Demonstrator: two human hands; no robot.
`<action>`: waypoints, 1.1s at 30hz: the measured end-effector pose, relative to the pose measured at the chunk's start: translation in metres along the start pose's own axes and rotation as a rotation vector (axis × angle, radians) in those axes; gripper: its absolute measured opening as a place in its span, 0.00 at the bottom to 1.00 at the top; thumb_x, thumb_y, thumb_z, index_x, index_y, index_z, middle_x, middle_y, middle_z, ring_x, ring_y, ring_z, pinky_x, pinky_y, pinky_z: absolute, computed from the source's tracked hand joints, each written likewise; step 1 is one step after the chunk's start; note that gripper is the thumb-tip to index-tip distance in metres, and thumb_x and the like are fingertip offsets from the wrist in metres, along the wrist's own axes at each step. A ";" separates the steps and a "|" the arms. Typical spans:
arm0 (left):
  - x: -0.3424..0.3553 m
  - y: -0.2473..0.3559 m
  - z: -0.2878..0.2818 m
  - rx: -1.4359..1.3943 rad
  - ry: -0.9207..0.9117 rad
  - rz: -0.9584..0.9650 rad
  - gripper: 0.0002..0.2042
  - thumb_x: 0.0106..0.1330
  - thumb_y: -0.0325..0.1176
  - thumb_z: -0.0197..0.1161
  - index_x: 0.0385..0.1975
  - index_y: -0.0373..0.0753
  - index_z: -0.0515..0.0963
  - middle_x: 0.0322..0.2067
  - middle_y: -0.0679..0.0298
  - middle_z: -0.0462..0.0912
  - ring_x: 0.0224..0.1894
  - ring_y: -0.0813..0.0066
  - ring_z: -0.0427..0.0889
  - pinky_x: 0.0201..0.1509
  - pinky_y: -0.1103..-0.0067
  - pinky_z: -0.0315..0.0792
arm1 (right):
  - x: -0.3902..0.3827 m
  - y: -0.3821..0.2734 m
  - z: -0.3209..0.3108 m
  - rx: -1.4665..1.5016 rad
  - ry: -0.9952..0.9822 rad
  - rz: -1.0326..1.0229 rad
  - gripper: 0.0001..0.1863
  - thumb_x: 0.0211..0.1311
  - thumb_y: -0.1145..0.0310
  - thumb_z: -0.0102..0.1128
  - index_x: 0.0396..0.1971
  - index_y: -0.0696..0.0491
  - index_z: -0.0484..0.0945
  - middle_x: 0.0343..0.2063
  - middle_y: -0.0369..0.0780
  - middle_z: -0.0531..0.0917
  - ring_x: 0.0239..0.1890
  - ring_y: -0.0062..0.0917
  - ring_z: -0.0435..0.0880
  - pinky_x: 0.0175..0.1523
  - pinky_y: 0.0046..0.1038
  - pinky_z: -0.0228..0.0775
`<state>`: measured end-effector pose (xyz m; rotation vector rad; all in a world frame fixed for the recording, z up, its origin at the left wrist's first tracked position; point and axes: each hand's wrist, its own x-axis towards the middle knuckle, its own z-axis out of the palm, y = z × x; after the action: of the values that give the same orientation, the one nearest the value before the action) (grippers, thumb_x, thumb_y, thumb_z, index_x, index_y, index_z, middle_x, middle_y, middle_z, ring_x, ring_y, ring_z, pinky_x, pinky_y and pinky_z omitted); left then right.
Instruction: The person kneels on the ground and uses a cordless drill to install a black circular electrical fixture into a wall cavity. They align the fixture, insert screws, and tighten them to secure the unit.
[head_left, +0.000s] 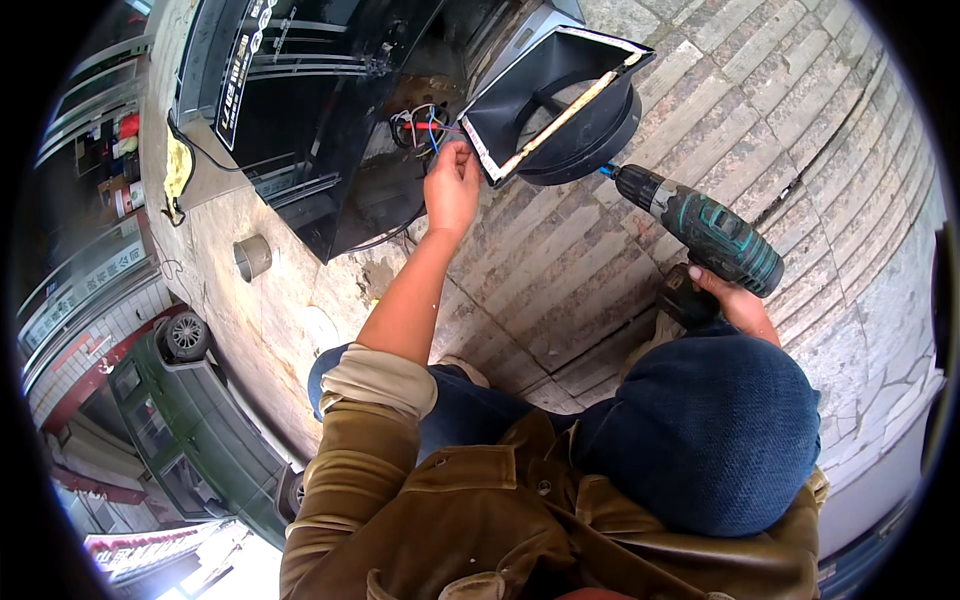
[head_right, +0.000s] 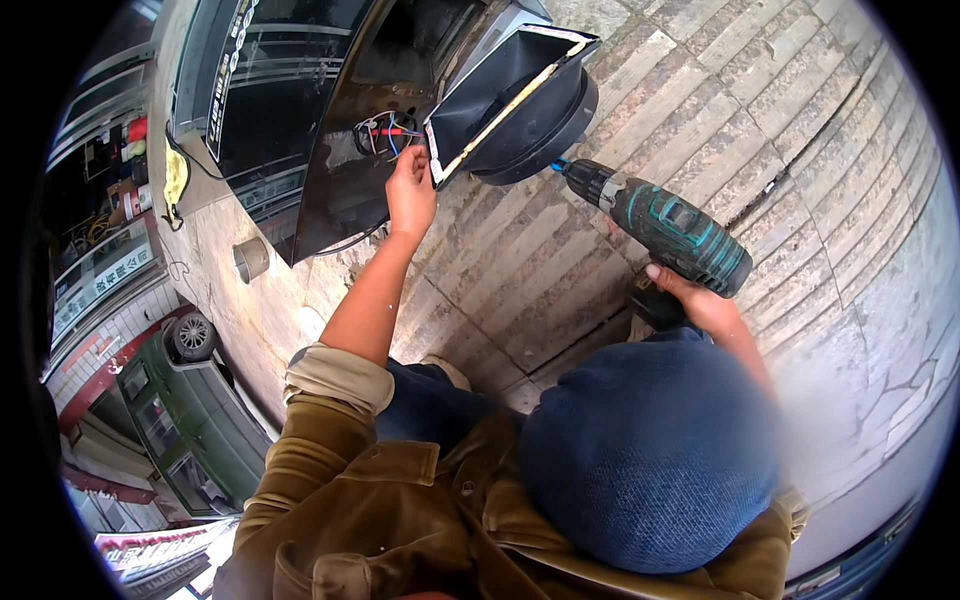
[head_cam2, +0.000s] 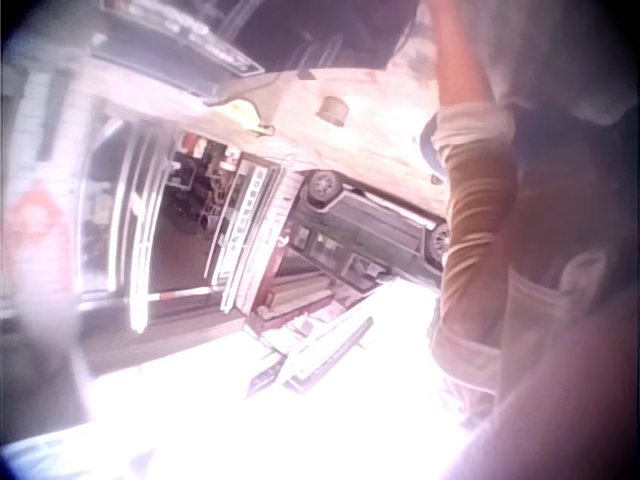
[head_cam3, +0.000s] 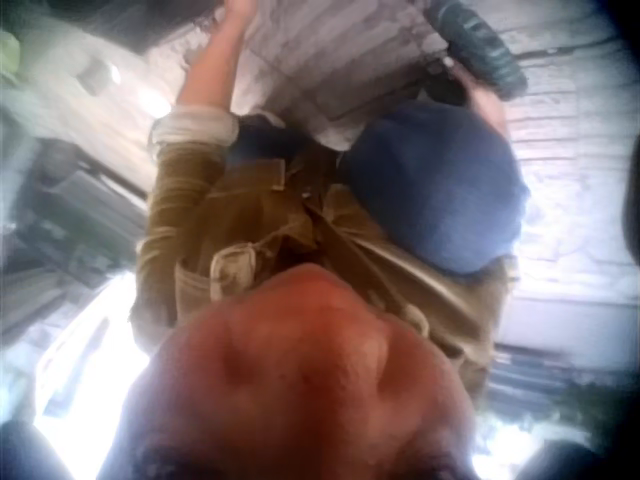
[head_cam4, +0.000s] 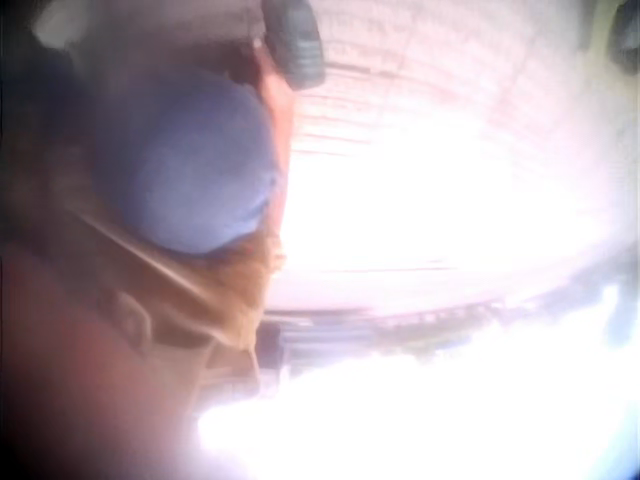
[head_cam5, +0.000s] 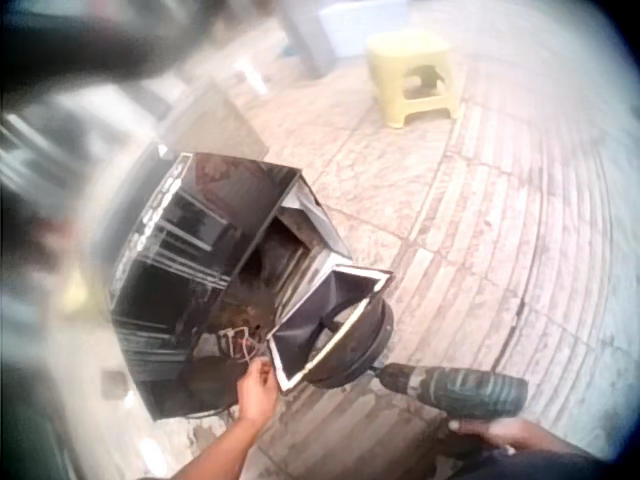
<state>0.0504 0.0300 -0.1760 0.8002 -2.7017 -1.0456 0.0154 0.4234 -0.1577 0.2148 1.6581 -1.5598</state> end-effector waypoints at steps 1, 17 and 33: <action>-0.003 0.003 -0.001 0.036 -0.013 0.000 0.06 0.61 0.25 0.57 0.36 0.33 0.73 0.26 0.59 0.82 0.25 0.72 0.82 0.30 0.79 0.74 | 0.000 -0.002 0.002 0.042 0.013 -0.001 0.10 0.55 0.68 0.68 0.35 0.55 0.79 0.25 0.32 0.78 0.27 0.17 0.74 0.35 0.21 0.68; -0.069 0.059 0.011 0.222 -0.472 0.485 0.08 0.57 0.33 0.66 0.32 0.39 0.75 0.26 0.64 0.78 0.27 0.70 0.81 0.30 0.77 0.74 | -0.002 0.002 -0.026 -0.189 -0.041 -0.122 0.17 0.55 0.66 0.67 0.45 0.51 0.79 0.39 0.35 0.82 0.41 0.23 0.78 0.49 0.26 0.69; -0.081 -0.059 -0.061 0.611 -1.114 0.096 0.10 0.57 0.34 0.60 0.37 0.37 0.75 0.35 0.54 0.80 0.41 0.55 0.78 0.44 0.65 0.71 | -0.006 -0.037 -0.015 -0.171 0.152 -0.065 0.13 0.54 0.68 0.65 0.40 0.55 0.79 0.29 0.33 0.79 0.31 0.19 0.74 0.41 0.23 0.64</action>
<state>0.1632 0.0008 -0.1640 0.0567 -4.0569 -0.7403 -0.0107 0.4308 -0.1278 0.1948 1.9242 -1.4700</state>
